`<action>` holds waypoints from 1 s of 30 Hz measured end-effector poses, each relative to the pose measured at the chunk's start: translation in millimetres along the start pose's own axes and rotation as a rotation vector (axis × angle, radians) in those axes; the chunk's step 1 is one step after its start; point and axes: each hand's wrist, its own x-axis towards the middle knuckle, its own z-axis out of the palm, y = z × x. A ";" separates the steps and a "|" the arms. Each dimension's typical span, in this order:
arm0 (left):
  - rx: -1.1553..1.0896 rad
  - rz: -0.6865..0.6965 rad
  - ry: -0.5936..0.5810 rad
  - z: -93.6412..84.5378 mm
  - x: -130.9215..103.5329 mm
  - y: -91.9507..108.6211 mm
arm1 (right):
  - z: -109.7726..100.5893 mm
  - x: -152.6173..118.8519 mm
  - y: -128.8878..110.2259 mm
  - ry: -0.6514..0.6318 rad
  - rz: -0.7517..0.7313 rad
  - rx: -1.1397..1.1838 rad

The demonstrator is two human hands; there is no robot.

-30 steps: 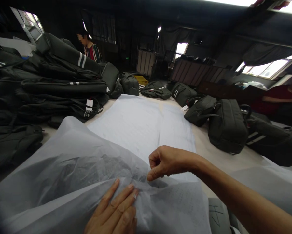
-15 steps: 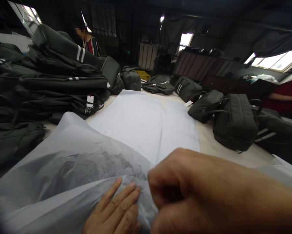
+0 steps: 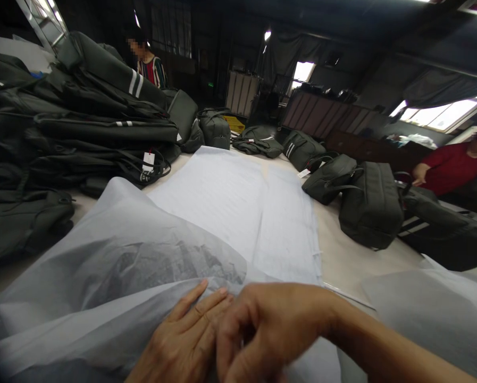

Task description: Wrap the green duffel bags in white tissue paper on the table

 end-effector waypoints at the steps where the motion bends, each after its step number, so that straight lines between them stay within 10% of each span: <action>1: -0.009 -0.001 -0.008 -1.5 1.0 -1.1 | -8.7 3.8 0.0 -0.041 0.023 0.088; 5: -0.047 -0.060 0.018 -1.7 3.4 -1.9 | -18.5 -0.7 13.4 -0.091 -0.031 0.447; 15: -0.049 -0.086 0.013 -1.5 5.0 1.3 | 33.7 -29.4 53.7 0.397 -0.084 0.499; 30: 0.083 -0.055 0.013 13.1 2.0 4.6 | 34.2 -11.9 60.3 0.471 -0.097 0.543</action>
